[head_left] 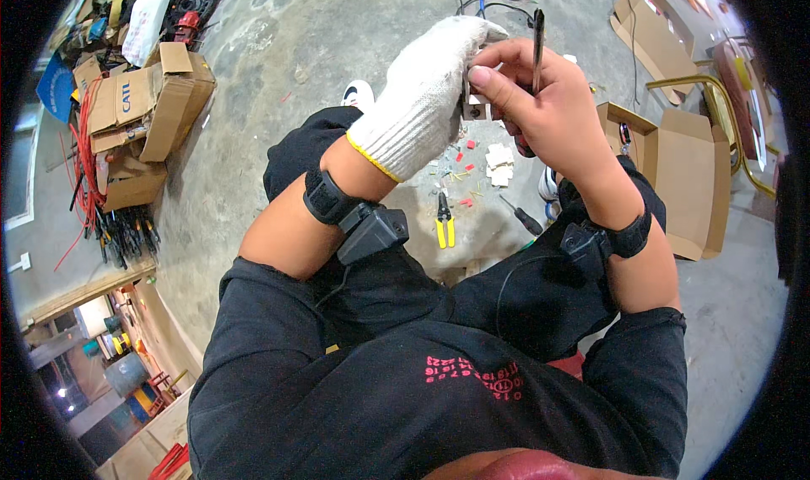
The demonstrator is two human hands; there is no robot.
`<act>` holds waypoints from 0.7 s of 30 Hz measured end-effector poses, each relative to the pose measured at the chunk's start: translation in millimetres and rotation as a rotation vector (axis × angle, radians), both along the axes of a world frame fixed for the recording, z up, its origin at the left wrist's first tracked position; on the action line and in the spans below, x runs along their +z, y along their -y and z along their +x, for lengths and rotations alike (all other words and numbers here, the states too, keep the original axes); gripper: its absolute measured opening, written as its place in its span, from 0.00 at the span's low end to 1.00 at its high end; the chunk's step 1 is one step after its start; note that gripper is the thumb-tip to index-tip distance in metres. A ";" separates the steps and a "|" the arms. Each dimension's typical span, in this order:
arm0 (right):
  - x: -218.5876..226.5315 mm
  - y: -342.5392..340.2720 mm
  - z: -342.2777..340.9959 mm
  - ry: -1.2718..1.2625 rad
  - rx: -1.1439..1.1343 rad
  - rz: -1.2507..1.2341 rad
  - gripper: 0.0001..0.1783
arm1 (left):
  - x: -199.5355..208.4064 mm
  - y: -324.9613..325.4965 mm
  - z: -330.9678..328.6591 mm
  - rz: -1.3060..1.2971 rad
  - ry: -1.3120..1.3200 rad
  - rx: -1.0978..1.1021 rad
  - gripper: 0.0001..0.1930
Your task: Repairing or inspecting an electrical circuit breaker component using a screwdriver.
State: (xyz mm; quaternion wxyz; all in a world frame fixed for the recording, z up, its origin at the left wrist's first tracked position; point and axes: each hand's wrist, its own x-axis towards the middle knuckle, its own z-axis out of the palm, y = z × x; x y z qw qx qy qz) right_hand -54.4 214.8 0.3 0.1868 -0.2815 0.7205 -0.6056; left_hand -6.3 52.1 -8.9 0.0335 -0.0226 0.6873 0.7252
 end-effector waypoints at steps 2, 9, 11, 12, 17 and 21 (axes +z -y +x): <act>8.4 -1.1 1.0 0.052 -0.006 0.043 0.12 | -10.3 0.8 -1.5 -0.173 -0.176 -0.004 0.15; 2.7 -5.5 1.1 0.097 0.065 -0.099 0.18 | -0.3 10.3 -3.9 -0.169 -0.101 -0.027 0.20; -2.6 -5.8 1.5 0.051 0.054 -0.069 0.19 | 5.2 12.3 -3.2 -0.552 -0.203 -0.018 0.23; -4.4 -5.6 2.1 0.000 0.053 -0.066 0.19 | 5.3 11.9 -2.8 -0.552 -0.203 -0.015 0.23; -5.5 -1.6 6.8 -0.048 -0.035 -0.090 0.18 | -8.8 10.2 -8.6 -0.146 -0.202 -0.026 0.18; -4.1 -3.4 3.5 -0.078 -0.104 -0.066 0.16 | 6.9 -1.0 0.8 0.012 0.030 0.009 0.16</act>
